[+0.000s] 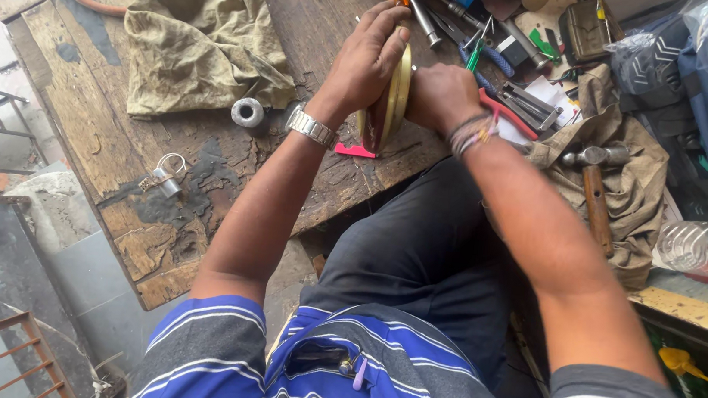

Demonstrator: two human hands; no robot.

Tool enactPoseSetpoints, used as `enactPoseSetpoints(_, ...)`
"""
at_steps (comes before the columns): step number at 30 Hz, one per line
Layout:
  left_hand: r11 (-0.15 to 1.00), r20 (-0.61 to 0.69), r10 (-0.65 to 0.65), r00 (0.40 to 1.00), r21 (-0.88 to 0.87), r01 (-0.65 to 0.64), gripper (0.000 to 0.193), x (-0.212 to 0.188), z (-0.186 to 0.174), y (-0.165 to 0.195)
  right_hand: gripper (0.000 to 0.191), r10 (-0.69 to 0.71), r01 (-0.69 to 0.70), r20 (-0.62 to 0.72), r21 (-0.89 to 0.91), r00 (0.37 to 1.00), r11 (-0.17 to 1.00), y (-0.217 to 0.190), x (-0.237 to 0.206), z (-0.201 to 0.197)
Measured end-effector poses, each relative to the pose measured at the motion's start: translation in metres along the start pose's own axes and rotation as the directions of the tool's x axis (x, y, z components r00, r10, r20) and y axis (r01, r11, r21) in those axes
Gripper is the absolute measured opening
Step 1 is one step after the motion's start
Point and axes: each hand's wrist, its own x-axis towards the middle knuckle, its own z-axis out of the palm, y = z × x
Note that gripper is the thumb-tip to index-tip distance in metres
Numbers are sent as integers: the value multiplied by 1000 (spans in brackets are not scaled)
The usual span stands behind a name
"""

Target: The person disassembles a circular brass-colored electrical component on a cluttered workbench. They use a hammer to tap a central shaft, then use screwdrivers to remove screws and separate the housing. The person inspects the internal copper windings and reassembles the component, tapping the shaft again with the hammer.

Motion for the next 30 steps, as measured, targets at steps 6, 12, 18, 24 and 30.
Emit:
enactPoseSetpoints(6,1000,-15,1,1000,6,-1,42,7,-2,-3,41,95,-108,229,44,969,993,2,7,-11)
enactPoseSetpoints(12,999,-143,-17,990,-30,13,38,12,5,-24,76,73,-18,-602,97,795,995,32,-44,30)
enactPoseSetpoints(18,985,-252,-118,961,-149,82,34,33,1,-43,31,194,-65,-651,217,734,974,22,-86,69)
enactPoseSetpoints(24,924,-155,-252,955,-333,189,37,50,-21,-55,23,69,46,-606,173,792,984,9,-84,66)
enactPoseSetpoints(30,925,-150,-244,958,-334,183,38,58,-20,-59,16,117,17,-592,215,797,977,13,-82,73)
